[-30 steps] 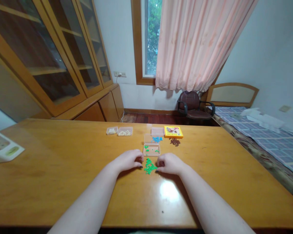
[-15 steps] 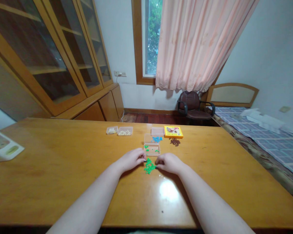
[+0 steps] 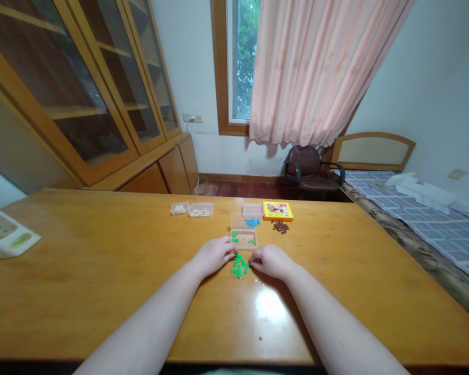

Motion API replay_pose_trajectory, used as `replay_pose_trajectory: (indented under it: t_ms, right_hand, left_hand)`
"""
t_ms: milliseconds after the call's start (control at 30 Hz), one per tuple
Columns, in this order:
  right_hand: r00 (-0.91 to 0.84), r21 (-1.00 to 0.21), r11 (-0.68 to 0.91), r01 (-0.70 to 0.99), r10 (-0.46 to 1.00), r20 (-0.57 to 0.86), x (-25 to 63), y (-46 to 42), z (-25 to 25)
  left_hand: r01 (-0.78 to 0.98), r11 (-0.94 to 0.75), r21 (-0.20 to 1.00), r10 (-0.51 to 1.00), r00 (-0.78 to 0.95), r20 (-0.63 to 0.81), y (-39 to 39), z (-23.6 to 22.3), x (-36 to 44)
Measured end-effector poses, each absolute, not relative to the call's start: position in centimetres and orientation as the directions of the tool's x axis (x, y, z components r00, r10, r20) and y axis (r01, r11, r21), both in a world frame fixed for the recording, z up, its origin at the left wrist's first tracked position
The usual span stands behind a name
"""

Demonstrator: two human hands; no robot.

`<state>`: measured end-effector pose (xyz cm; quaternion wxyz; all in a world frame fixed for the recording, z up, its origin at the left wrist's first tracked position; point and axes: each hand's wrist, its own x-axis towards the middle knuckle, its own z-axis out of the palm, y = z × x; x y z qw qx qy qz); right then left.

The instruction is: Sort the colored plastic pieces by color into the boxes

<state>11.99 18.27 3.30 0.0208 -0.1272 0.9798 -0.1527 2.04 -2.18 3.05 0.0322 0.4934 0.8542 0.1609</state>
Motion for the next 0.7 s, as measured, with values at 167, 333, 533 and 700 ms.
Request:
replay_pose_trajectory:
  t_ms: [167,333,533,700]
  right_hand:
    - [-0.975,-0.376,0.903,-0.21,-0.222,0.012,11.8,18.6,2.9]
    - [-0.974,-0.517,0.849,-0.106,0.016,0.226,11.1,18.6,1.8]
    - [-0.981,-0.481,0.869,-0.121,-0.03,0.193,11.1,19.4,2.2]
    - [-0.986,-0.388,0.907,-0.166,-0.158,0.053,11.7,20.0,3.5]
  left_hand:
    - [0.824,0.477,0.306,0.85,-0.521,0.08,-1.7,2.8,2.3]
    - [0.818,0.473,0.326,0.852,-0.52,0.068,-1.8,3.0,2.3]
    - [0.828,0.432,0.357,0.861,-0.497,0.111,-1.9,3.1,2.1]
    - [0.777,0.502,0.38,0.747,-0.611,0.262,-1.7,3.0,1.7]
